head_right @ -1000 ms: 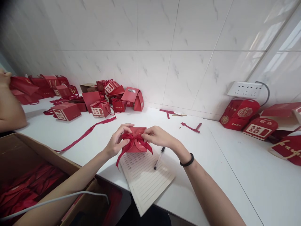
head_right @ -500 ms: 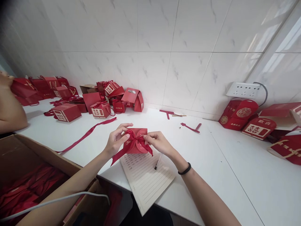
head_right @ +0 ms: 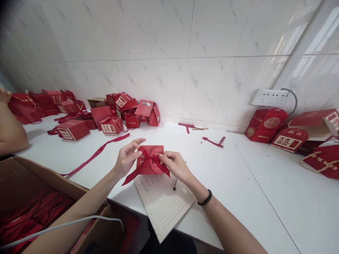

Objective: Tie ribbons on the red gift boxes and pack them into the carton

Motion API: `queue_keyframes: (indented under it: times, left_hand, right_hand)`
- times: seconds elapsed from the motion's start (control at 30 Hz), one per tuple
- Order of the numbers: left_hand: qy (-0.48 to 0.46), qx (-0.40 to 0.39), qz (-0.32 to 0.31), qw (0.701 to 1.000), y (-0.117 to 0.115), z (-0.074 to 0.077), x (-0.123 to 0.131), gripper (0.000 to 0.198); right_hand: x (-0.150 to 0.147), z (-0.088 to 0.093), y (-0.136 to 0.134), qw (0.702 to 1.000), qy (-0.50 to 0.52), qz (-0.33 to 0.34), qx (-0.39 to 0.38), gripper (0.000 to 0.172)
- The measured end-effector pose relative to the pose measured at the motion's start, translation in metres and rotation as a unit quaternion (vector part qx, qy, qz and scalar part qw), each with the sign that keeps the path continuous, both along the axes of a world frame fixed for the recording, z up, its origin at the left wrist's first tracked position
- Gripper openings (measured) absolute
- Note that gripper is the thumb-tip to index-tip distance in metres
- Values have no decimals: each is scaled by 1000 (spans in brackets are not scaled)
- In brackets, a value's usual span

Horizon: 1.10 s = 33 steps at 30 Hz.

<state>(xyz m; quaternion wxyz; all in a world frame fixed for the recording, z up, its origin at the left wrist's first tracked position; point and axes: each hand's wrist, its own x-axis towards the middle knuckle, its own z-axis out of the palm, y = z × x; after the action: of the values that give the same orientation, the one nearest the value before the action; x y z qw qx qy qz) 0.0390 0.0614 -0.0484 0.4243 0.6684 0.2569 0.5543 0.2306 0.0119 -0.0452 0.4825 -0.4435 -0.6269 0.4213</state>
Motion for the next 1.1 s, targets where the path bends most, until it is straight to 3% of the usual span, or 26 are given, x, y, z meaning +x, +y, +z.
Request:
queue_keyframes:
  times: [0.23,0.43,0.8,0.93,1.1]
  left_hand:
    - [64,168,127,976,-4,-1,4,14]
    - [72,240,170,953,-6,-2,5,19]
    - [87,146,219,961,-5,-7,8,17]
    - [51,143,197,969,-3,-7,9,30]
    - [68,186,164,966,-4,-7,6,13]
  right_hand:
    - [1,-1,0,1000,9,-2,1,48]
    - [0,0,-1,1000,7,-9,5,48]
    - [-1,-2,0,1000,3,4,23,49]
    - [0,-1,0,1000,-1,7,31,49]
    - [1,-2,0,1000,-6,0,30,48]
